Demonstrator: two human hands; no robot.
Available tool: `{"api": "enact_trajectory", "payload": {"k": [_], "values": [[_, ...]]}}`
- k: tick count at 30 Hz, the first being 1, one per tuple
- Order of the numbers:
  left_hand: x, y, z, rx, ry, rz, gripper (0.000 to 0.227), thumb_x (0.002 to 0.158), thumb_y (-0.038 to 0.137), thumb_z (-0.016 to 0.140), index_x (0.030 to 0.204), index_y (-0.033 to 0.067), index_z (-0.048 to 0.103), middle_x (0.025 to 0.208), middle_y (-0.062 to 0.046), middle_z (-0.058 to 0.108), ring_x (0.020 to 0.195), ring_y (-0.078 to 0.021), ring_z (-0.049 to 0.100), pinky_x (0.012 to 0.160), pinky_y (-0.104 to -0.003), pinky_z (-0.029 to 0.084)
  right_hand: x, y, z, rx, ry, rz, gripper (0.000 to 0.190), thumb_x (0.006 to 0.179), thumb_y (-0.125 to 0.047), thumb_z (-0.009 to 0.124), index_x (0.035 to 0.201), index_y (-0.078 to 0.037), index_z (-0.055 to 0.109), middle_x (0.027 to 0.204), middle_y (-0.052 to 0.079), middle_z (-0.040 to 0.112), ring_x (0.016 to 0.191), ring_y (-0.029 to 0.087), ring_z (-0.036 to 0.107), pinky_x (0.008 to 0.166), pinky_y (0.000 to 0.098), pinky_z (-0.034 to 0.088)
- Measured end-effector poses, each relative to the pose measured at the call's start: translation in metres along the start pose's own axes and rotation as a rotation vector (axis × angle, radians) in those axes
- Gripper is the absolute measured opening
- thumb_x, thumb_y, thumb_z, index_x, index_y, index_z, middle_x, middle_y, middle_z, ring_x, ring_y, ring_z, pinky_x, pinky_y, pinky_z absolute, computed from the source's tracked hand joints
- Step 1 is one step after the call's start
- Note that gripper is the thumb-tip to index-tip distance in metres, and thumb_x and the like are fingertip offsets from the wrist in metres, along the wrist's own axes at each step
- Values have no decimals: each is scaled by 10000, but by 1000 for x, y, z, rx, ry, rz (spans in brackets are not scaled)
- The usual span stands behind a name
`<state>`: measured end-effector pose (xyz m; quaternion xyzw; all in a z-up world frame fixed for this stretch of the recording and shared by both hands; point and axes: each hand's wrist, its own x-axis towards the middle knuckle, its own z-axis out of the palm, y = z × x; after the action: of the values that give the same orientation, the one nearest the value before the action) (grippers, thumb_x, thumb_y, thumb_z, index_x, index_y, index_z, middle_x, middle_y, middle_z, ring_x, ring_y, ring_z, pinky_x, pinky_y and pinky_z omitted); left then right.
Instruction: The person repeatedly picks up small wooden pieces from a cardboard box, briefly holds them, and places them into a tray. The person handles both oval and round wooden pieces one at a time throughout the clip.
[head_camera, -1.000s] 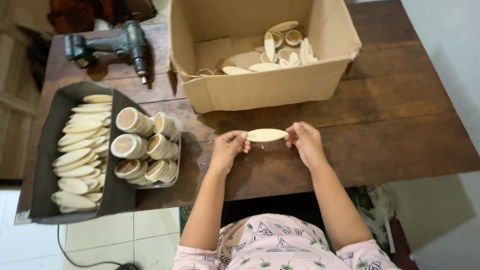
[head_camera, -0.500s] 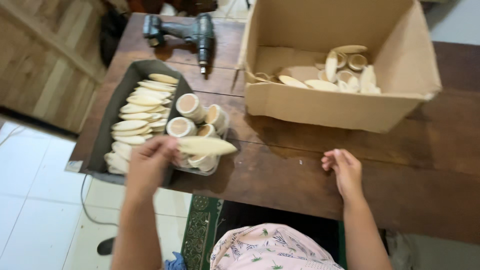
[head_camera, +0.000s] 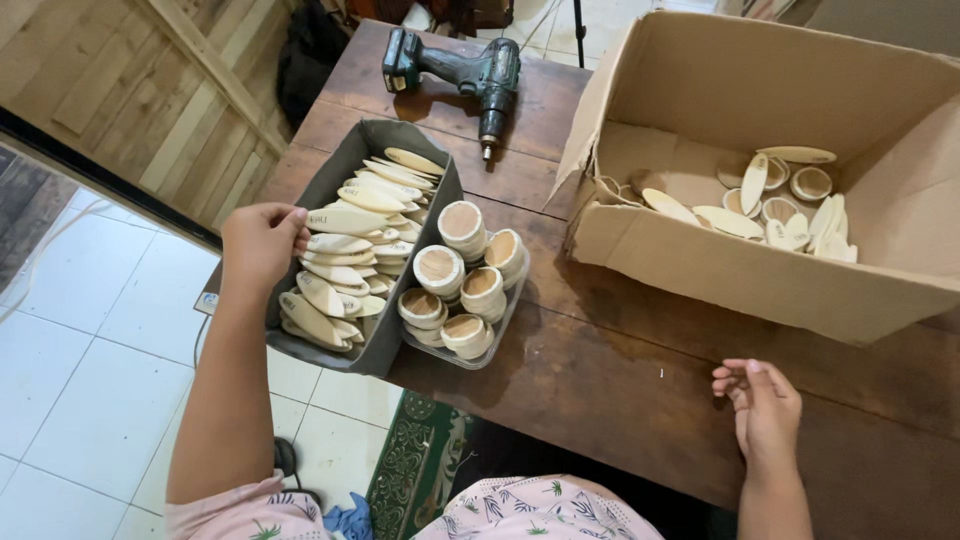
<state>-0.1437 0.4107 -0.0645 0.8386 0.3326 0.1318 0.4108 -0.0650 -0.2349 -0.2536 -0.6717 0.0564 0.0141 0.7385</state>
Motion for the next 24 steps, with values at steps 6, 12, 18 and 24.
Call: {"api": "enact_trajectory", "payload": {"k": [6, 12, 18, 24], "values": [[12, -11, 6, 148, 116, 137, 169, 979, 183, 716, 1073, 69, 797, 759, -41, 747, 633, -95, 676, 730, -247, 517, 4, 4, -4, 47, 2, 12, 263, 1154, -176, 528, 1080, 37, 663, 945, 190, 686, 830, 258, 662, 737, 333, 559], [-3, 6, 16, 239, 91, 266, 202, 1009, 234, 674, 1045, 87, 807, 792, -51, 735, 761, -128, 648, 791, -306, 473, 6, 7, -2, 52, 11, -5, 262, 1105, -153, 540, 1054, 68, 670, 893, 213, 698, 697, 254, 643, 628, 330, 526], [-64, 118, 46, 259, -70, 216, 166, 1030, 238, 686, 1065, 123, 800, 762, -43, 729, 763, -91, 648, 760, -268, 478, 1, -14, 10, 0, 9, 59, 254, 1054, -92, 527, 1001, 87, 699, 856, 226, 722, 675, 259, 674, 603, 315, 539], [-94, 201, 107, 344, -317, 542, 158, 948, 207, 677, 993, 128, 806, 884, -6, 801, 805, -148, 732, 800, -303, 518, 0, -59, -1, -220, -240, 30, 249, 1011, -157, 584, 960, 16, 754, 835, 120, 754, 724, 164, 680, 679, 269, 563]]}}
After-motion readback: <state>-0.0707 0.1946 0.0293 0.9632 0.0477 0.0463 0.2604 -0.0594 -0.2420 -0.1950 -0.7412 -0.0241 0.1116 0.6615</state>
